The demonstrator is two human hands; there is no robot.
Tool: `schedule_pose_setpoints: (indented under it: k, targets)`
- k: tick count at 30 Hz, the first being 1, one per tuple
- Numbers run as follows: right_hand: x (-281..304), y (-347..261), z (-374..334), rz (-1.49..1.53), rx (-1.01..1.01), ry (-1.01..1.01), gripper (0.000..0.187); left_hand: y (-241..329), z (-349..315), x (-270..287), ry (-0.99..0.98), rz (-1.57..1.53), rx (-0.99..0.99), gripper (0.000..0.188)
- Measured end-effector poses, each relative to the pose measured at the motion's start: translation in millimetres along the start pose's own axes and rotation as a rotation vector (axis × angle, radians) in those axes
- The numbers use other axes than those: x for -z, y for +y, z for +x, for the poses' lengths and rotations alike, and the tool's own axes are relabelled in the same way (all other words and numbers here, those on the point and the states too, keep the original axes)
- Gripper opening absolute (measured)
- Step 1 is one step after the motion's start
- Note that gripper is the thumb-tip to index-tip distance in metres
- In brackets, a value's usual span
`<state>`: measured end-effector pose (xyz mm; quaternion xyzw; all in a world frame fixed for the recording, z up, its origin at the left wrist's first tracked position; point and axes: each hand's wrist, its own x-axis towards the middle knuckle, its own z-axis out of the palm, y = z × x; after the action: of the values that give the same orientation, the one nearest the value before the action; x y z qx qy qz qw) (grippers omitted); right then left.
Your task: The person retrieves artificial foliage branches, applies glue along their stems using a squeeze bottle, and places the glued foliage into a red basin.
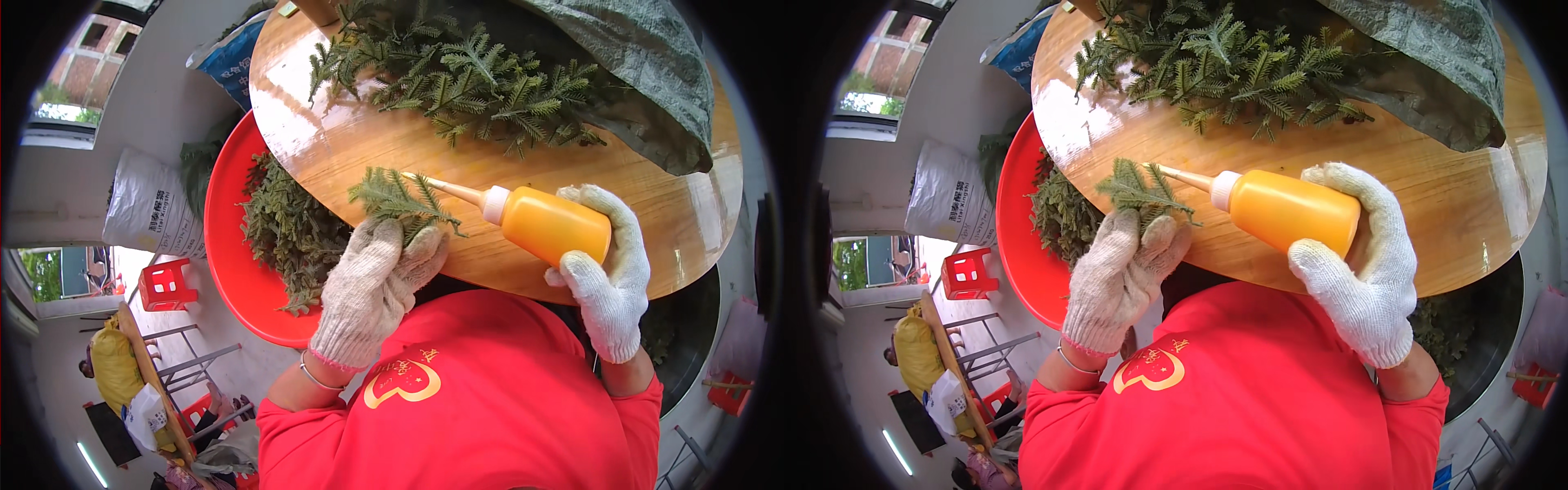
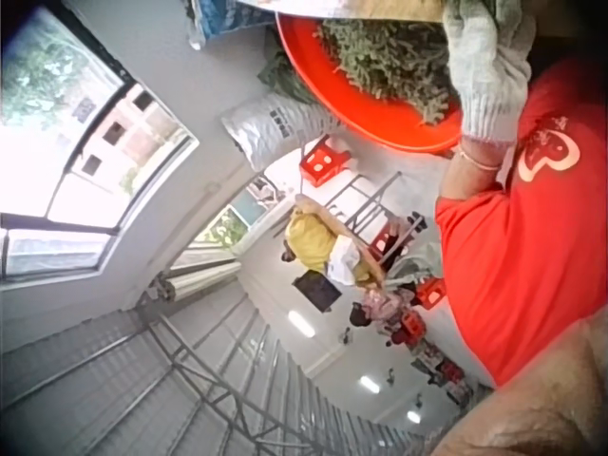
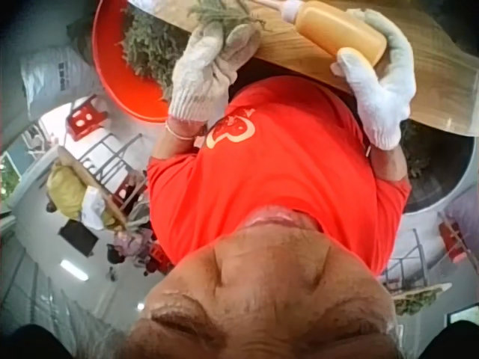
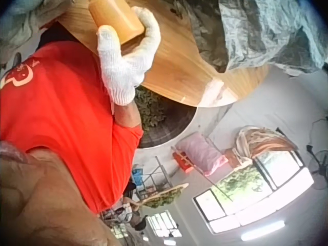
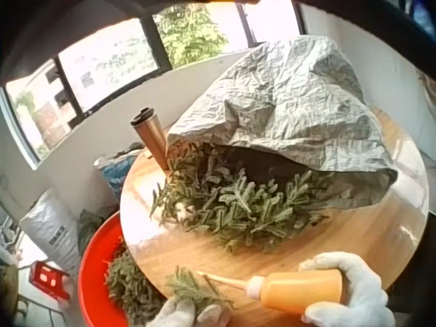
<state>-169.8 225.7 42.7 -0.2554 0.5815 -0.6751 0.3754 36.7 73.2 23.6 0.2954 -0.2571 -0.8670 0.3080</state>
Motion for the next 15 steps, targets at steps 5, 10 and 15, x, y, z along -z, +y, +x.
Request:
schedule_pose_setpoints:
  k: [5,10,15]
  targets:
    - [19,2,1,-0.148,0.262,0.149,0.061,-3,17,4,-0.084,-0.046,0.029,0.038]
    - [5,3,-6,0.006,0.144,0.108,0.063,-7,23,4,-0.064,-0.020,0.032,0.040]
    - [2,7,0,-0.115,-0.053,0.020,0.059,1,27,-5,-0.012,0.053,0.144,0.047]
